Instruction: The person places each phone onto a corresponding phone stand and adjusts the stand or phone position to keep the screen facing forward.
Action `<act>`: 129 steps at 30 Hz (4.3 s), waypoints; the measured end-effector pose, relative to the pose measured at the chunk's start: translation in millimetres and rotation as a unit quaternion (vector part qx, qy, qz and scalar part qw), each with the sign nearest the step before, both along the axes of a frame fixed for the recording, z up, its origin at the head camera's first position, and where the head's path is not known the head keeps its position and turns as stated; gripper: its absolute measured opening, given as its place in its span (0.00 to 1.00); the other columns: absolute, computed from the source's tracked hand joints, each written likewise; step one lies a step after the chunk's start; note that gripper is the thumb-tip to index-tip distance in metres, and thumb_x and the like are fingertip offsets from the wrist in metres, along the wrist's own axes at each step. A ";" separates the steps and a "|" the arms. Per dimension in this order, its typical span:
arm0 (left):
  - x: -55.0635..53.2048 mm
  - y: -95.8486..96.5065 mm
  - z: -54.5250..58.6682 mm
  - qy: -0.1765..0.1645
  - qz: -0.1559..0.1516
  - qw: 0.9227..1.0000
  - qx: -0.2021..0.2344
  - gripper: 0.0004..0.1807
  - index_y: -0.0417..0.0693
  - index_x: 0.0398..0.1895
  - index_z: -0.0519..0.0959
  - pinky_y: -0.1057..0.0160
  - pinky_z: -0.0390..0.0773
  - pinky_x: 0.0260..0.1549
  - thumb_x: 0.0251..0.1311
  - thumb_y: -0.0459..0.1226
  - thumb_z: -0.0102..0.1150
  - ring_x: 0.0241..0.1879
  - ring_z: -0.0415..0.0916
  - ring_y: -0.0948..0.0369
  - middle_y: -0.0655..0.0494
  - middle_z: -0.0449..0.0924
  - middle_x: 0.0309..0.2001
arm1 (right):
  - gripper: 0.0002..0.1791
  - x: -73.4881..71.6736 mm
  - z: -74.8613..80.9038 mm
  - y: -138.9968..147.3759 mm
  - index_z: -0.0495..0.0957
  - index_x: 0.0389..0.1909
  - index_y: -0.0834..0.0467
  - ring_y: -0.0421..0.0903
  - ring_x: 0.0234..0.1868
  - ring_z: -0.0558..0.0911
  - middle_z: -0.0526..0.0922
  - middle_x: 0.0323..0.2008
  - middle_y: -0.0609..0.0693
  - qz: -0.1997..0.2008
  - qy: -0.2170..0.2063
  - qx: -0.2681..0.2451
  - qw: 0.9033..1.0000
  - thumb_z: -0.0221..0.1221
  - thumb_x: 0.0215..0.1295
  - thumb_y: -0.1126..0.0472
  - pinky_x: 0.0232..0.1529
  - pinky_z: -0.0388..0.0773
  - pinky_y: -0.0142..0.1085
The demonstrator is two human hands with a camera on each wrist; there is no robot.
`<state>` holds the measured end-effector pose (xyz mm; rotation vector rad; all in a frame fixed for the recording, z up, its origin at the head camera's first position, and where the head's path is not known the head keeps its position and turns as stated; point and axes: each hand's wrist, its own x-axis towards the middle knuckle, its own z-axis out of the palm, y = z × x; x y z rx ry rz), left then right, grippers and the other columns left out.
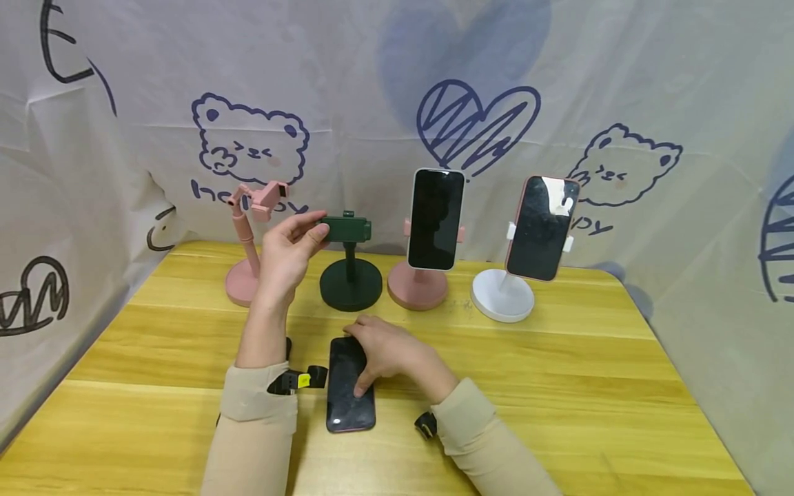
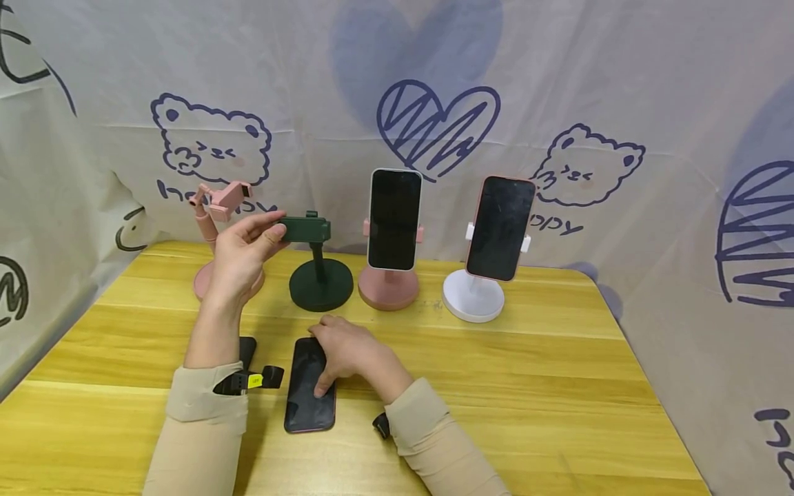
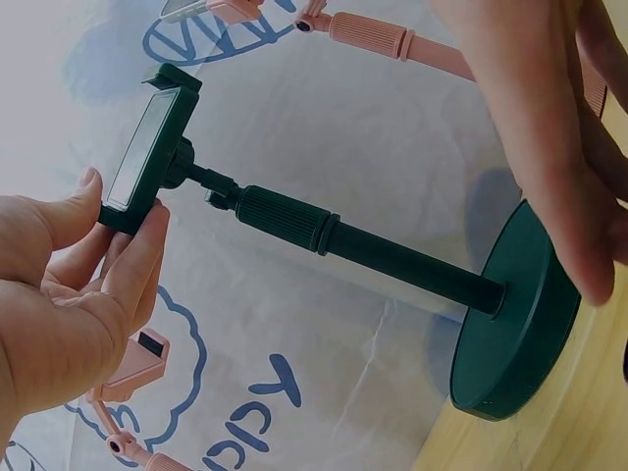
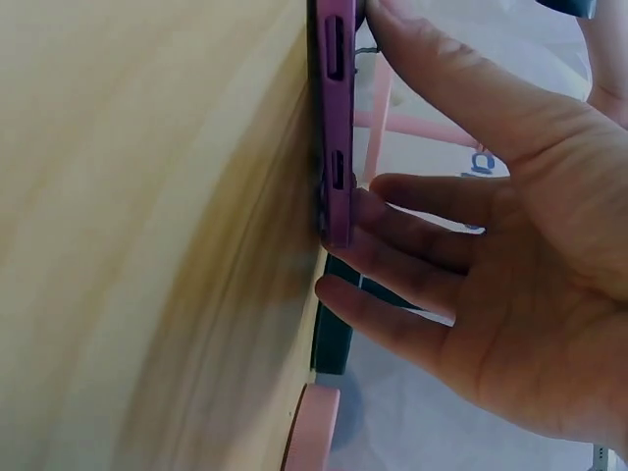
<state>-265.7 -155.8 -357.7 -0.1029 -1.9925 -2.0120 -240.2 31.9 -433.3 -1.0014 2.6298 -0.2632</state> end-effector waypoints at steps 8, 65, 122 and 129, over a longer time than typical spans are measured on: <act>-0.2 2.5 0.6 -0.008 0.003 1.000 0.001 0.21 0.34 0.65 0.78 0.64 0.83 0.55 0.74 0.34 0.60 0.50 0.82 0.61 0.47 0.80 0.56 | 0.52 -5.5 5.1 10.9 0.73 0.72 0.58 0.46 0.54 0.76 0.75 0.59 0.53 -0.023 -0.014 -0.035 0.999 0.83 0.47 0.45 0.61 0.78 0.39; 25.3 38.7 25.5 0.240 0.027 0.968 -0.068 0.21 0.32 0.64 0.77 0.57 0.72 0.69 0.68 0.25 0.63 0.64 0.75 0.57 0.42 0.79 0.60 | 0.28 -9.3 73.2 103.4 0.71 0.64 0.70 0.44 0.47 0.84 0.83 0.51 0.62 -0.209 -0.073 -0.599 0.770 0.66 0.63 0.75 0.50 0.86 0.32; 32.3 95.3 12.3 0.163 -0.063 0.980 -0.099 0.11 0.34 0.54 0.79 0.62 0.86 0.47 0.74 0.33 0.60 0.47 0.83 0.52 0.42 0.83 0.48 | 0.17 6.8 79.7 78.2 0.76 0.58 0.71 0.44 0.41 0.88 0.86 0.43 0.52 -0.212 -0.043 -0.743 0.633 0.61 0.70 0.76 0.43 0.89 0.40; 33.0 84.2 17.7 0.133 -0.112 0.975 -0.136 0.10 0.36 0.52 0.80 0.59 0.87 0.47 0.73 0.32 0.62 0.45 0.83 0.52 0.43 0.81 0.48 | 0.16 5.8 83.6 88.1 0.78 0.55 0.74 0.45 0.41 0.90 0.88 0.42 0.53 -0.187 -0.019 -0.722 0.666 0.62 0.68 0.76 0.41 0.89 0.39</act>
